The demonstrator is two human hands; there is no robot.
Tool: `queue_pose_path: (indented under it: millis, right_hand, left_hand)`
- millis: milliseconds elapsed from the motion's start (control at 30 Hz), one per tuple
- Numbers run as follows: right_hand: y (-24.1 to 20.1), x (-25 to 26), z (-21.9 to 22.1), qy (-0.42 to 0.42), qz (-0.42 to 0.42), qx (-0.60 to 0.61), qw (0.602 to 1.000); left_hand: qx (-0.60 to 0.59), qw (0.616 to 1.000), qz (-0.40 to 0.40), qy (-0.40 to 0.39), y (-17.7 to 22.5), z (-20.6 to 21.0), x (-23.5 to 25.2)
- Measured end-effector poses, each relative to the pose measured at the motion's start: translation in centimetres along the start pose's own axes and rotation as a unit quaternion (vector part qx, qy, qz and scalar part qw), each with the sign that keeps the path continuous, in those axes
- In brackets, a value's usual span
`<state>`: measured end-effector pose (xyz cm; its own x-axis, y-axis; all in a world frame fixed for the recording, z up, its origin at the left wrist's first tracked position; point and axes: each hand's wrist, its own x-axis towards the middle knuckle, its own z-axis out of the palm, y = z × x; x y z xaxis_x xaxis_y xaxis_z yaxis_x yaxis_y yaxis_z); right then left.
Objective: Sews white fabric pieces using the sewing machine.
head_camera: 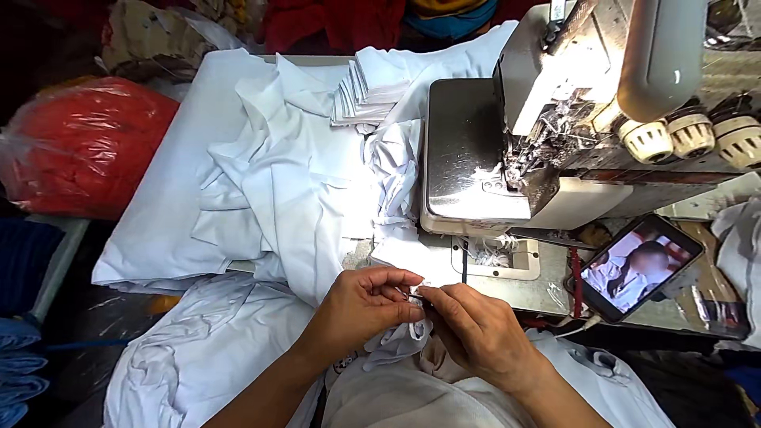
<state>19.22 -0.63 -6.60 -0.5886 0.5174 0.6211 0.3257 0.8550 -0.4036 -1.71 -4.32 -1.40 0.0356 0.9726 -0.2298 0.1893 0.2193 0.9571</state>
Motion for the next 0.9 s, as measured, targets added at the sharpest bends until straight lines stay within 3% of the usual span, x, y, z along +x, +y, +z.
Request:
queue_pose_path:
  millis: [233,333,433,533,700,900]
  right_hand:
    - [0.4,-0.4,0.0,0.004,-0.003,-0.01,1.0]
    - [0.7,-0.7,0.3,0.024,-0.011,0.009,1.0]
    - [1.1,-0.8,0.3,0.041,-0.001,0.038,0.998]
    - [1.2,-0.9,0.2,0.053,0.016,0.095,0.994]
    - [1.4,-1.0,0.0,0.071,0.069,0.175,0.98]
    - [1.5,-1.5,0.5,0.078,0.093,0.19,0.974]
  left_hand:
    - [-0.034,0.999,0.005,0.021,-0.6,1.0,0.2]
    - [0.05,0.993,0.094,0.052,-1.7,1.3,0.3]
    - [0.148,0.959,0.225,0.086,-3.4,1.3,1.4]
    - [0.134,0.943,0.303,0.016,-3.8,1.2,2.4]
    - [0.102,0.95,0.286,-0.075,-4.3,2.1,2.5]
    - [0.207,0.94,0.269,-0.029,-4.2,3.1,1.9]
